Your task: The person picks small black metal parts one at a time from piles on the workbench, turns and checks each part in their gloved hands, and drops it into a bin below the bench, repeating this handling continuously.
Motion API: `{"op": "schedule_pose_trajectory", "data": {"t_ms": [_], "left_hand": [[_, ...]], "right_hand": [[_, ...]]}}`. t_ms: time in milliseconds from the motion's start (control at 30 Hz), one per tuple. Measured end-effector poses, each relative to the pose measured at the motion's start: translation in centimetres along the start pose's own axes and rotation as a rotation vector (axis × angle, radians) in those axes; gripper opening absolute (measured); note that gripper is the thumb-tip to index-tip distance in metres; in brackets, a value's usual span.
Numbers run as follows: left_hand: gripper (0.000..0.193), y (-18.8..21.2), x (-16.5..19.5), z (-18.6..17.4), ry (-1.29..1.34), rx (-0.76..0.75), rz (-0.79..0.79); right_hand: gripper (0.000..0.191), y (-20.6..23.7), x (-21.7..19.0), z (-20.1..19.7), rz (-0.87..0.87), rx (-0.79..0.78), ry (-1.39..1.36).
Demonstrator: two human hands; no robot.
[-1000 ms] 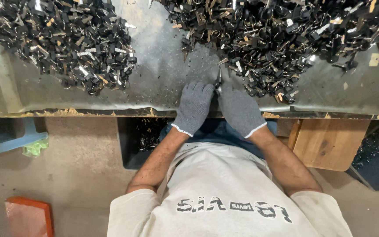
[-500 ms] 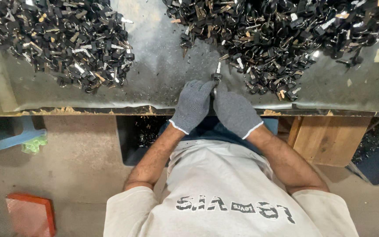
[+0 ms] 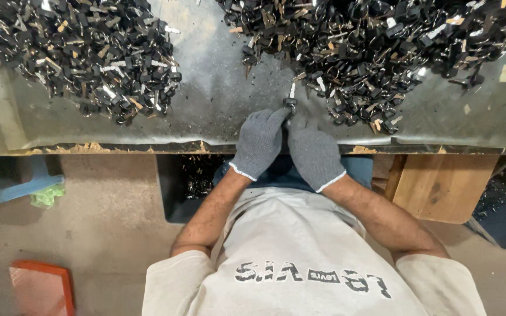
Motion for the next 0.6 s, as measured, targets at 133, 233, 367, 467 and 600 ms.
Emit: {"op": "schedule_pose_trajectory", "data": {"t_ms": [133,233,367,467,600], "left_hand": [[0.038,-0.2,0.1,-0.3,0.004,-0.010,-0.001],[0.041,0.0,-0.1,-1.8,0.086,0.089,-0.016],[0.035,0.5,0.8,-2.0,-0.048,0.096,-0.040],[0.021,0.6,1.3,-2.0,-0.110,0.109,-0.024],[0.014,0.5,0.5,-2.1,-0.037,0.130,-0.077]], "right_hand": [[0.045,-2.3,0.7,0.0,-0.275,-0.234,-0.451],[0.042,-2.5,1.7,-1.8,-0.363,-0.134,-0.697],[0.057,0.4,2.0,-3.9,-0.208,0.259,-0.506],[0.037,1.5,1.1,-2.7,-0.157,0.140,-0.287],[0.025,1.5,1.4,-1.1,-0.096,-0.007,-0.108]]}}
Point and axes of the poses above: each hand's wrist, its own y-axis away from the middle knuckle, its own z-axis out of the palm, x = y × z, the point moved 9 cm from there along -y, towards the middle knuckle, and after that the axes turned 10 degrees about -x, right-handed, at the moved point
